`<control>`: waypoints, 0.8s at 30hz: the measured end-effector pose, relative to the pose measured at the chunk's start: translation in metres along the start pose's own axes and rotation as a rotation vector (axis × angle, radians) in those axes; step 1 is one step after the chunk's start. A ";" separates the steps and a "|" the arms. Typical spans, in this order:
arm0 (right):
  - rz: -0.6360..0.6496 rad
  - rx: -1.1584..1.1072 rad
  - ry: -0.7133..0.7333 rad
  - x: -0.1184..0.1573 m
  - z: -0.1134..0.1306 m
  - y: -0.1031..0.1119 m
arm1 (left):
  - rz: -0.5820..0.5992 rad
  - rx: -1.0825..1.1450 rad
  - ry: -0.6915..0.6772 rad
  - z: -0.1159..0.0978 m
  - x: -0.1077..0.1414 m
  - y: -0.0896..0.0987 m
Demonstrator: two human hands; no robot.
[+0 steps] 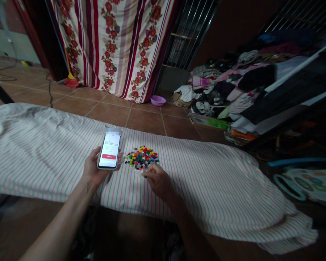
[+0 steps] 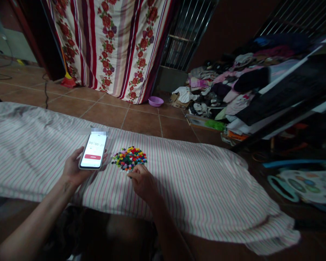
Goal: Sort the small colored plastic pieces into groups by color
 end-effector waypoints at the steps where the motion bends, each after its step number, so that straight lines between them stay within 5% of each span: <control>1: -0.007 0.018 -0.016 0.000 -0.001 -0.001 | 0.000 -0.006 0.000 0.000 0.000 0.000; 13: -0.328 0.078 -0.194 -0.021 -0.042 -0.004 | 0.028 0.007 0.032 0.002 0.001 -0.002; 19: -0.534 0.087 -0.339 -0.021 -0.054 -0.025 | 0.043 0.026 0.052 0.003 0.001 -0.004; 24: -0.481 0.084 -0.342 -0.025 -0.066 -0.040 | 0.037 -0.015 0.021 0.002 0.003 -0.006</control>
Point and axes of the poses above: each hand's wrist, its own x-axis away from the middle knuckle, its own y-axis out of the back of the hand, z = x × y, the point moved 3 cm from there along -x, towards the middle knuckle, and after that the axes turned 10 degrees about -y, right-handed, at the moved point
